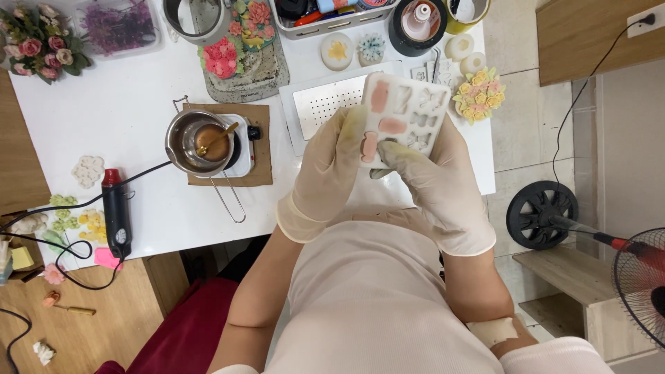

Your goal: The person, wearing gloves at a candle-craft workbench, first holds a black melting gun over a pot of melted wax, then works with a white silicone mold containing pink wax shapes. They flex and press the mold to loosen the pieces, peel wax shapes out by hand, place them on a perforated tray, and use a pencil-like stick to push remaining wax pieces out of the mold cavities.

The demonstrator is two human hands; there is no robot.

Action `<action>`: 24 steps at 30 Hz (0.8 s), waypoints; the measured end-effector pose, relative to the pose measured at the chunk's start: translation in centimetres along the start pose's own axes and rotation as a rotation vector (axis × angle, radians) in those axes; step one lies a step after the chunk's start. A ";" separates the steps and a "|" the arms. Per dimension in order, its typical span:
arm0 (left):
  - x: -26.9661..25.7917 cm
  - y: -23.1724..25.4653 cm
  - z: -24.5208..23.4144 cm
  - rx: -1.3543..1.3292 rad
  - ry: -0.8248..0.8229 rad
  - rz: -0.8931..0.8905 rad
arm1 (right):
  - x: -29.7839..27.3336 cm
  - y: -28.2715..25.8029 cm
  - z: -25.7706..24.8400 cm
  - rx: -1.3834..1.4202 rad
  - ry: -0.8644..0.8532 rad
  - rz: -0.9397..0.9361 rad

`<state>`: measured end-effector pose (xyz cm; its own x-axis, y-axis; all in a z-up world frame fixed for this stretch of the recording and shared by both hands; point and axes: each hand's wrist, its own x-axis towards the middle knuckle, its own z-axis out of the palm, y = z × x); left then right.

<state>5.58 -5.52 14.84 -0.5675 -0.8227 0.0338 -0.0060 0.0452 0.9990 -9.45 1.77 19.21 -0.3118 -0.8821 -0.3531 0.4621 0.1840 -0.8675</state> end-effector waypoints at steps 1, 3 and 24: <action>0.0 0.4 0.0 -0.126 -0.012 -0.114 | -0.1 -0.2 0.2 0.012 0.012 0.012; 0.0 0.8 0.2 -0.149 -0.017 -0.131 | -0.2 -0.4 0.2 0.008 0.003 0.001; -0.3 -0.2 0.4 -0.057 -0.016 -0.132 | 0.1 0.4 -0.3 0.045 0.003 0.045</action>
<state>5.43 -5.06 14.67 -0.5776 -0.8104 -0.0985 -0.0353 -0.0957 0.9948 -9.53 1.91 18.70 -0.2927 -0.8719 -0.3926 0.5123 0.2037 -0.8343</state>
